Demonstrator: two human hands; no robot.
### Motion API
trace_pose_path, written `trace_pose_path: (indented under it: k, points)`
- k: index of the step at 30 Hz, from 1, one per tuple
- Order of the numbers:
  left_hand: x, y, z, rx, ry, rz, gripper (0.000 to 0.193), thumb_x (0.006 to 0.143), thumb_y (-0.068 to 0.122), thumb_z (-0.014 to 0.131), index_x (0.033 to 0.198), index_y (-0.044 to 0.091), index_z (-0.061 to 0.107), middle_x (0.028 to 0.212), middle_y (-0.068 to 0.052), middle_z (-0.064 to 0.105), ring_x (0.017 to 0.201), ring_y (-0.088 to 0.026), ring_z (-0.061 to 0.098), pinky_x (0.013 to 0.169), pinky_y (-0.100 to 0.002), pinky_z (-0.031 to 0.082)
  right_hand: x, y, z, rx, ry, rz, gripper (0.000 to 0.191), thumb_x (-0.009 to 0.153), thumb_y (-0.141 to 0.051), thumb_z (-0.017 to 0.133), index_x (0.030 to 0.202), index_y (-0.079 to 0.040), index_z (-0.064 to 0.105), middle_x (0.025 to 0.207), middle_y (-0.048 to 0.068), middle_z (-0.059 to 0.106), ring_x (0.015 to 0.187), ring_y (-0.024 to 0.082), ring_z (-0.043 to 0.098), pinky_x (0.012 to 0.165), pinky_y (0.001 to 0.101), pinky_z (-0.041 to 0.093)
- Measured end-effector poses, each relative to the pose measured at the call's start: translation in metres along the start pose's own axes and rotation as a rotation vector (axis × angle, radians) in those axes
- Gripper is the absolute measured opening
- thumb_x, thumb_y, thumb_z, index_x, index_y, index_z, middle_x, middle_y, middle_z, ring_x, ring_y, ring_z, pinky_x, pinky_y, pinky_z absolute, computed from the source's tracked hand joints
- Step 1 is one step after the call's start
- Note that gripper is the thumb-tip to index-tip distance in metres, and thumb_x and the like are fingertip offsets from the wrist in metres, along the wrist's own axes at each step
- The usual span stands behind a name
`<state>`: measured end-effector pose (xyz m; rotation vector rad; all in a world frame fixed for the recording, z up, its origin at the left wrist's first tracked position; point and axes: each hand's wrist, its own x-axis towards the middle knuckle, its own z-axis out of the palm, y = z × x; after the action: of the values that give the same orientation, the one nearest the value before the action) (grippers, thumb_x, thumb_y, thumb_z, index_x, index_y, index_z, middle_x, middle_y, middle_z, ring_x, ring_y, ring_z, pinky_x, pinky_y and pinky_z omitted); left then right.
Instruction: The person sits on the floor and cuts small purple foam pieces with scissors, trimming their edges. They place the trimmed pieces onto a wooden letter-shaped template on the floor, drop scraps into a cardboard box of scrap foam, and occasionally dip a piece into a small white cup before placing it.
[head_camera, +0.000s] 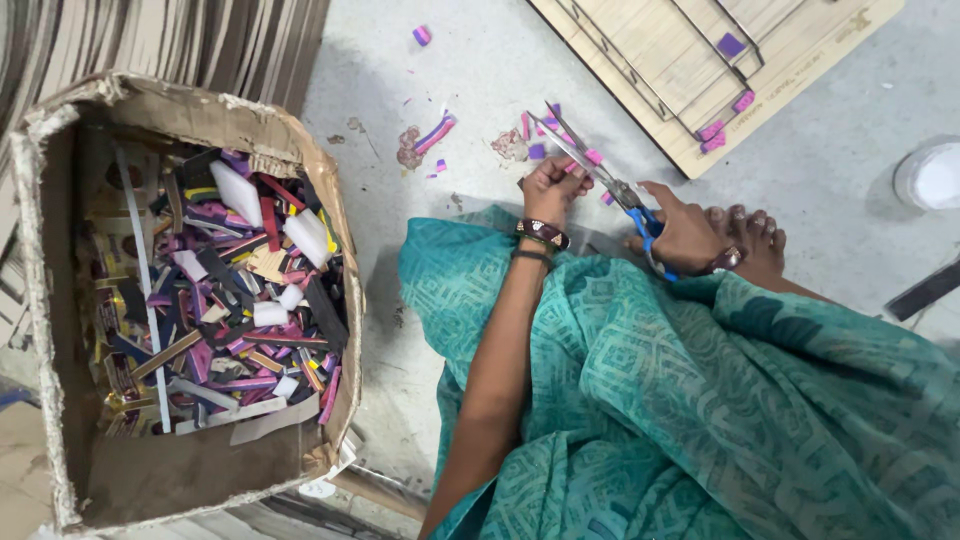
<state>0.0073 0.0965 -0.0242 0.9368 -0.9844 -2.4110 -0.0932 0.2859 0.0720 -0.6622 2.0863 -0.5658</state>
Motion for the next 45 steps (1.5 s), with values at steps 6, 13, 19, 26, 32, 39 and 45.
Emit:
trace_pose_path:
  k: [6,13,19,26,32,39,45]
  points:
    - [0.002,0.002,-0.001,-0.108,0.027,-0.074,0.012,0.095,0.001,0.071,0.107,-0.003,0.068,0.091,-0.012,0.074,0.077,-0.021,0.072,0.067,-0.03,0.057,0.007,0.016,0.002,-0.067,0.032,-0.013,0.091,0.07,-0.037,0.083,0.151,-0.021,0.044,0.094,0.013,0.079,0.089,0.036,0.074,0.084,0.0487,0.054]
    - [0.002,0.019,0.0,-0.295,0.089,-0.068,0.03,0.091,-0.004,0.061,0.121,-0.007,0.066,0.111,-0.013,0.074,0.095,-0.027,0.074,0.092,-0.04,0.062,0.0,0.011,-0.006,0.063,0.116,0.002,0.09,0.073,-0.043,0.085,0.149,-0.017,0.043,0.086,0.01,0.078,0.088,0.032,0.074,0.083,0.0466,0.054]
    - [0.001,0.018,-0.003,-0.367,0.106,0.06,0.031,0.099,-0.011,0.063,0.129,-0.012,0.066,0.107,-0.013,0.066,0.1,-0.024,0.07,0.099,-0.047,0.059,-0.015,0.011,-0.009,-0.026,0.059,-0.126,0.115,0.07,-0.049,0.085,0.162,-0.017,0.024,0.101,0.013,0.077,0.088,0.033,0.071,0.091,0.0459,0.047]
    - [0.001,0.003,0.001,-0.286,0.096,0.129,0.025,0.095,-0.005,0.067,0.12,-0.006,0.069,0.105,-0.013,0.075,0.095,-0.023,0.073,0.087,-0.04,0.062,-0.015,0.008,-0.005,-0.03,-0.024,-0.12,0.127,0.067,-0.061,0.079,0.164,-0.018,0.011,0.1,0.009,0.075,0.091,0.031,0.071,0.095,0.0437,0.048]
    - [0.0,-0.001,0.006,-0.21,0.121,0.183,0.027,0.095,-0.002,0.068,0.122,-0.007,0.069,0.105,-0.013,0.075,0.094,-0.021,0.073,0.087,-0.039,0.063,-0.015,0.009,-0.002,-0.114,-0.005,-0.179,0.127,0.07,-0.063,0.078,0.164,-0.015,0.008,0.097,0.009,0.074,0.084,0.031,0.071,0.091,0.0429,0.047]
    - [-0.002,-0.003,0.006,-0.022,0.066,0.275,0.023,0.096,-0.004,0.067,0.118,-0.009,0.07,0.106,-0.012,0.074,0.094,-0.02,0.073,0.088,-0.037,0.063,-0.009,0.01,0.001,0.108,-0.039,-0.227,0.131,0.067,-0.058,0.081,0.164,-0.013,0.005,0.089,0.011,0.071,0.078,0.027,0.069,0.077,0.0387,0.053]
    - [0.001,-0.009,0.001,-0.03,0.038,0.242,0.021,0.094,-0.005,0.067,0.115,-0.007,0.07,0.102,-0.013,0.075,0.09,-0.021,0.074,0.087,-0.037,0.063,-0.008,0.005,0.001,0.102,0.025,-0.237,0.12,0.073,-0.049,0.084,0.163,-0.01,0.013,0.09,0.011,0.068,0.076,0.025,0.063,0.075,0.0372,0.05]
